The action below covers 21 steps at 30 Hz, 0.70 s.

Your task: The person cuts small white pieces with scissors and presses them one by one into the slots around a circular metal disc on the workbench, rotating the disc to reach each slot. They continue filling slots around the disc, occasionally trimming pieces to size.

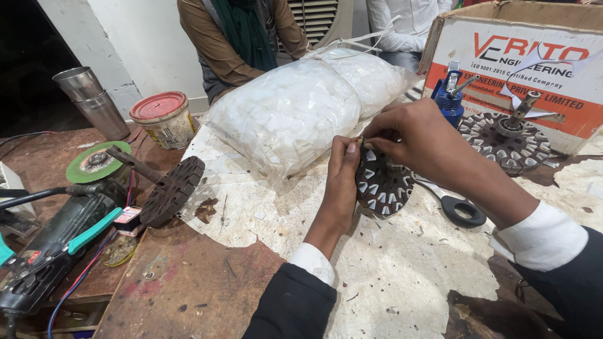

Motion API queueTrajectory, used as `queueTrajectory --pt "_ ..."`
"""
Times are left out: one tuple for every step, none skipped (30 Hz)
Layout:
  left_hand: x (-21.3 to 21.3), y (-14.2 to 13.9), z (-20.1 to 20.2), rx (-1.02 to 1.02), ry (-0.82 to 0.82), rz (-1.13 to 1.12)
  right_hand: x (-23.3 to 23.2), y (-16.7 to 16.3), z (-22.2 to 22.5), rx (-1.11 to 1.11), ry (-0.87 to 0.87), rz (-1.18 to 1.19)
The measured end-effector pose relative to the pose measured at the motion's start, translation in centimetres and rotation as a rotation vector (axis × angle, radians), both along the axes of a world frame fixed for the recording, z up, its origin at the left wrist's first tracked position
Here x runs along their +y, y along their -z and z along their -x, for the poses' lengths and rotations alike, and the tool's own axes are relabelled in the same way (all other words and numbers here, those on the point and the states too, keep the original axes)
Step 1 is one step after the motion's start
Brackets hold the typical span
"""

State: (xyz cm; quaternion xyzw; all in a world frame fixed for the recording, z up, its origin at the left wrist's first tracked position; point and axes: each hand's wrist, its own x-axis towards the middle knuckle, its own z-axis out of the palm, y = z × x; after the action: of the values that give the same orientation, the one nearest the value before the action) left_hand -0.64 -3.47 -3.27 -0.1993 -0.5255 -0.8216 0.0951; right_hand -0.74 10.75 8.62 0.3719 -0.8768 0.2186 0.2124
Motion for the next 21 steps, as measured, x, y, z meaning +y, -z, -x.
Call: queueTrajectory --pt "0.0 0.0 0.1 -0.004 0.005 -0.005 0.0 0.0 0.2 0.010 0.003 -0.005" --pt "0.0 0.1 0.1 -0.007 0.011 -0.009 0.0 0.1 0.3 0.020 0.007 -0.010" --pt "0.1 0.1 0.2 -0.012 0.020 -0.012 0.0 0.2 0.5 0.030 0.012 -0.014" --pt "0.1 0.1 0.3 -0.007 0.021 -0.013 0.1 0.4 0.7 0.023 0.007 0.017" --pt "0.1 0.1 0.3 -0.005 0.023 -0.016 0.3 0.6 0.8 0.015 0.001 0.046" --pt "0.1 0.2 0.4 -0.002 0.023 -0.018 0.4 0.9 1.0 0.008 -0.005 0.076" --pt "0.0 0.3 0.4 -0.016 0.025 -0.027 0.6 1.1 1.3 0.006 0.024 0.064" --pt "0.1 0.4 0.6 -0.030 0.026 -0.037 0.7 1.2 1.8 0.003 0.053 0.052" --pt "0.1 0.5 0.7 -0.043 0.027 -0.051 0.9 1.2 2.2 0.003 0.082 0.035" --pt "0.2 0.5 0.8 -0.026 -0.027 0.003 1.1 1.3 2.5 0.112 0.022 -0.038" --pt "0.2 0.5 1.0 -0.008 -0.081 0.059 1.3 1.4 2.8 0.221 -0.038 -0.110" --pt "0.3 0.5 1.2 0.010 -0.135 0.116 1.3 1.5 3.1 0.328 -0.099 -0.181" --pt "0.5 0.5 1.3 0.034 -0.195 0.117 1.3 1.7 3.2 0.119 -0.114 -0.169" --pt "0.7 0.5 1.3 0.058 -0.255 0.119 1.2 1.9 3.2 -0.092 -0.129 -0.156" --pt "0.9 0.5 1.3 0.081 -0.313 0.121 1.0 2.1 3.1 -0.304 -0.142 -0.141" --pt "1.1 0.6 1.3 0.057 -0.294 0.102 1.0 2.1 3.0 -0.328 -0.118 -0.147" --pt "1.1 0.7 1.3 0.032 -0.276 0.081 1.1 2.0 2.7 -0.352 -0.095 -0.154" --pt "1.1 0.7 1.2 0.007 -0.260 0.062 1.0 2.0 2.5 -0.377 -0.073 -0.162" --pt "1.2 0.7 1.2 -0.007 -0.279 0.048 0.9 1.9 2.3 -0.367 -0.056 -0.178" --pt "1.3 0.7 1.2 -0.019 -0.298 0.036 0.7 1.8 2.1 -0.356 -0.041 -0.192" --pt "1.3 0.6 1.2 -0.031 -0.317 0.023 0.6 1.7 1.9 -0.345 -0.025 -0.206"
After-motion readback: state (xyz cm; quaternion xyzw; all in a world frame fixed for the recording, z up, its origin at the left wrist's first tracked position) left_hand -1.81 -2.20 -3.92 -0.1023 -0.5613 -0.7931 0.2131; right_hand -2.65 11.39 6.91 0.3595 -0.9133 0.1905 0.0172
